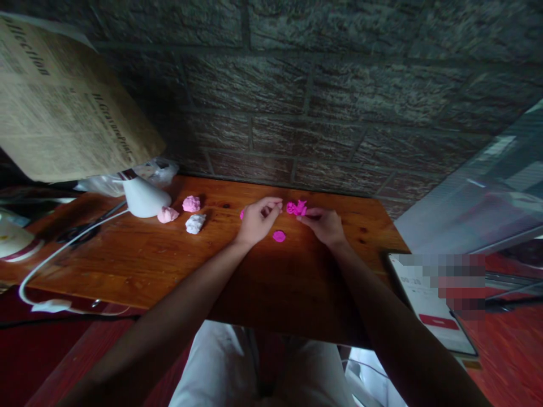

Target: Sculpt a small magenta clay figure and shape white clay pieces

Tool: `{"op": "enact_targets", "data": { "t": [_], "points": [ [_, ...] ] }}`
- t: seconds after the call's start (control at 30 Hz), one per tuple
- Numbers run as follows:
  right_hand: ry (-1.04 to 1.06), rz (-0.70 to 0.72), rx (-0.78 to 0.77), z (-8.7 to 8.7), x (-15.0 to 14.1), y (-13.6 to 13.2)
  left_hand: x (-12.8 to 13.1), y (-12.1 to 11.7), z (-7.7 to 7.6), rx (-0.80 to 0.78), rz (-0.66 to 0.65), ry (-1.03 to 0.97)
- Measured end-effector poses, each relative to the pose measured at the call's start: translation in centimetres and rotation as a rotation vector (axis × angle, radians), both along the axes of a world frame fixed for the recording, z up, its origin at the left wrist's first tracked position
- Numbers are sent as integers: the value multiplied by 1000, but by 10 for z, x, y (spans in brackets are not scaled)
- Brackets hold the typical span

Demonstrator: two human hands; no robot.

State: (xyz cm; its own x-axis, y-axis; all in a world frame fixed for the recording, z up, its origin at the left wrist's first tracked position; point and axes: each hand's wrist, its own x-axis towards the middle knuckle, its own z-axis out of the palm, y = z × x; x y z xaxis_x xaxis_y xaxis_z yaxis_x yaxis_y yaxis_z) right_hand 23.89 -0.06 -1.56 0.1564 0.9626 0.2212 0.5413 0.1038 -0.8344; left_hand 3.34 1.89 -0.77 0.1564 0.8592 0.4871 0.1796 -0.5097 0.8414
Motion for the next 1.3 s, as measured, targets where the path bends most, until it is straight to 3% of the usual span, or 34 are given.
{"op": "enact_targets", "data": {
  "t": [0.17, 0.33, 0.43, 0.53, 0.7, 0.8, 1.07, 1.3],
  "points": [
    [-32, 1, -31, 10, -6, -5, 5, 2, -2, -66, -69, -29],
    [41, 147, 31, 13, -26, -14, 9, -2, 1, -188, -235, -141],
    [201, 249, 16, 15, -36, -18, 7, -2, 6, -296, -318, -260],
    [427, 404, -124, 20, -38, -21, 4, 0, 10, -428, -376, -392],
    [707, 505, -372, 26, -32, -23, -1, 2, 15, -569, -376, -476],
    [786, 537, -402, 27, -32, -23, -3, 0, 17, -594, -371, -462],
    [935, 516, -454, 29, -36, -25, -3, -4, 20, -562, -508, -437],
    [948, 521, -344, 22, -42, -24, -1, -3, 15, -519, -510, -467]
  ]
}}
